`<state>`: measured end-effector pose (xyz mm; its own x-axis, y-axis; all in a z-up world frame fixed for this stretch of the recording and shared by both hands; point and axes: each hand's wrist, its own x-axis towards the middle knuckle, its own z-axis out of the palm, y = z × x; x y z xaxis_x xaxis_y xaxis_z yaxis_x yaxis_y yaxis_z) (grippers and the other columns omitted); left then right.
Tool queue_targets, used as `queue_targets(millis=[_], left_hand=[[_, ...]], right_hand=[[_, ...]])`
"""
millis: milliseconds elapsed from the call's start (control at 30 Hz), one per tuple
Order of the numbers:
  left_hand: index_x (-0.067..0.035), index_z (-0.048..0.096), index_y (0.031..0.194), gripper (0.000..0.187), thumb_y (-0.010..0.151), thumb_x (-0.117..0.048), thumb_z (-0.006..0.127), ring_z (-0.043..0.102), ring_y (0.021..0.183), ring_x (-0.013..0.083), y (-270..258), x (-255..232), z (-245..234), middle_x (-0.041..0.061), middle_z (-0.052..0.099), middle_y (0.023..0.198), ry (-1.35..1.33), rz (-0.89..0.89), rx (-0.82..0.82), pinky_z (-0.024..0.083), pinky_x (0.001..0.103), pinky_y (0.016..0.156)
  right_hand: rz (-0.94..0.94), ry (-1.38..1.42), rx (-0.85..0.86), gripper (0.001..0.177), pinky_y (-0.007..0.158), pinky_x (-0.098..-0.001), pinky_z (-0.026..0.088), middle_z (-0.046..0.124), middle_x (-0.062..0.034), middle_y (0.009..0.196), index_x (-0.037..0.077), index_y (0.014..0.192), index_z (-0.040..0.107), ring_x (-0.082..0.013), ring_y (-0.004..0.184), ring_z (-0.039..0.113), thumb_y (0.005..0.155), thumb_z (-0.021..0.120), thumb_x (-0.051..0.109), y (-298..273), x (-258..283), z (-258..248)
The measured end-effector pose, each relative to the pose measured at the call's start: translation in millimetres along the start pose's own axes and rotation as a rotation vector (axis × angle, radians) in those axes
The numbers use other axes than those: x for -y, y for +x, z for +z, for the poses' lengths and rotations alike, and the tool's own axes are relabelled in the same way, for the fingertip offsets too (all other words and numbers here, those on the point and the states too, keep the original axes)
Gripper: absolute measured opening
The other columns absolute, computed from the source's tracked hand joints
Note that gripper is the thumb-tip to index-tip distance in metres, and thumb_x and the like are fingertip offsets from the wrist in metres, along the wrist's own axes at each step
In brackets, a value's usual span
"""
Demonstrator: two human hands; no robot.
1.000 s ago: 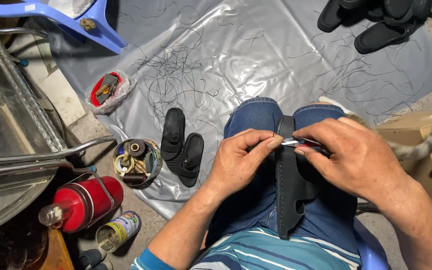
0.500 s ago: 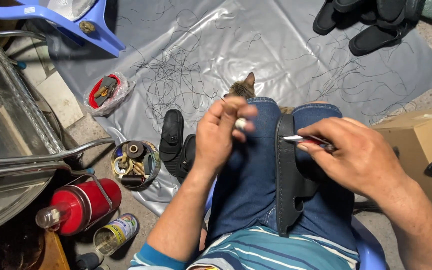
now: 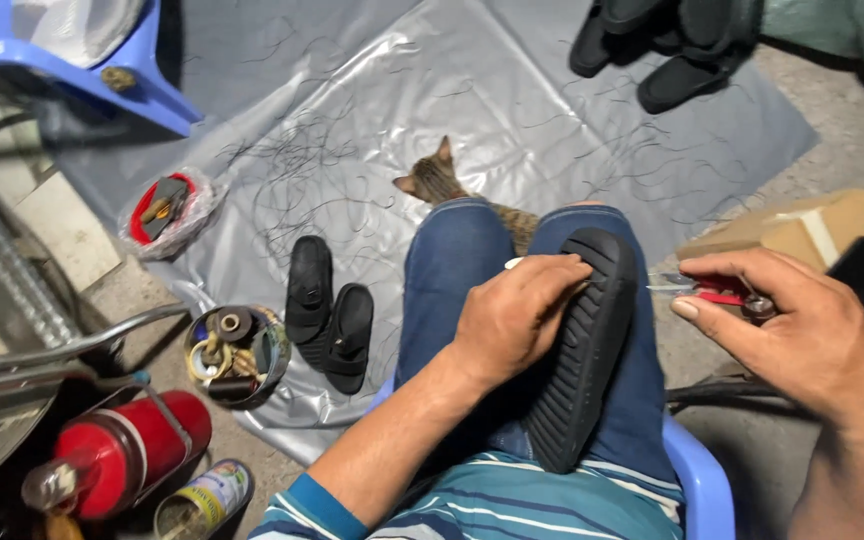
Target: Hand-sewing a rubber sandal sole using a sewing awl and thread
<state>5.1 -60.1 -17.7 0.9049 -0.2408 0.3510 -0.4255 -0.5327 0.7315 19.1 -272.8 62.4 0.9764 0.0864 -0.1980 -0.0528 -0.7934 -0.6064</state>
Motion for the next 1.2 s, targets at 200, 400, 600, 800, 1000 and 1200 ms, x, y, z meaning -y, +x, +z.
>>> queue_targets(millis=[200,400,600,800,1000,1200], left_hand=[[-0.023,0.054,0.11,0.027,0.084,-0.017,0.052,0.062,0.089,0.0183,19.1,-18.8,11.6,-0.007,0.062,0.106,0.092,-0.016,0.222,0.05,0.037,0.052],[-0.026,0.055,0.109,0.023,0.086,-0.024,0.052,0.061,0.082,0.0233,24.3,-26.3,13.9,-0.006,0.062,0.102,0.136,-0.064,0.272,0.047,0.043,0.042],[-0.024,0.055,0.107,0.02,0.087,-0.025,0.05,0.059,0.079,0.0211,24.5,-28.0,17.9,-0.007,0.061,0.095,0.167,-0.006,0.236,0.045,0.04,0.04],[-0.021,0.057,0.099,0.014,0.09,-0.027,0.049,0.06,0.073,0.0203,31.4,-34.6,17.5,-0.004,0.061,0.088,0.117,0.038,0.177,0.044,0.037,0.04],[-0.019,0.06,0.099,0.013,0.089,-0.021,0.052,0.064,0.084,0.0128,32.2,-34.5,14.6,-0.004,0.065,0.094,-0.203,-0.119,0.137,0.048,0.025,0.068],[-0.013,0.056,0.11,0.038,0.081,-0.038,0.052,0.055,0.105,0.0181,-2.2,-10.4,-12.3,0.005,0.059,0.111,-0.247,-0.63,0.115,0.042,0.032,0.089]], right_hand=[[-0.106,-0.144,0.003,0.028,0.075,-0.0268,0.044,0.066,0.0023,0.09,0.017,0.099,0.067,-0.013,0.081,0.06,0.071,0.07,0.022,-7.0,-12.3,-10.7],[-0.154,-0.189,0.029,0.03,0.076,-0.0281,0.045,0.067,0.0059,0.091,0.023,0.101,0.066,-0.0132,0.086,0.061,0.072,0.068,0.026,-2.5,-20.2,-3.8],[-0.071,-0.111,0.054,0.026,0.078,-0.0268,0.045,0.068,0.0057,0.094,0.021,0.096,0.068,-0.012,0.089,0.061,0.071,0.069,0.027,2.5,-18.6,0.1],[-0.099,-0.1,0.039,0.024,0.075,-0.0263,0.046,0.068,0.0062,0.089,0.021,0.095,0.067,-0.0121,0.086,0.061,0.072,0.069,0.027,1.3,-22.6,3.8],[0.012,-0.168,0.039,0.02,0.076,-0.0302,0.044,0.068,0.0073,0.09,0.023,0.092,0.068,-0.015,0.088,0.061,0.075,0.064,0.033,3.2,-34.4,13.6],[0.403,0.111,-0.062,0.029,0.073,-0.0248,0.041,0.065,0.0036,0.087,0.02,0.106,0.066,-0.0107,0.078,0.055,0.079,0.065,0.033,2.9,-57.2,24.8]])
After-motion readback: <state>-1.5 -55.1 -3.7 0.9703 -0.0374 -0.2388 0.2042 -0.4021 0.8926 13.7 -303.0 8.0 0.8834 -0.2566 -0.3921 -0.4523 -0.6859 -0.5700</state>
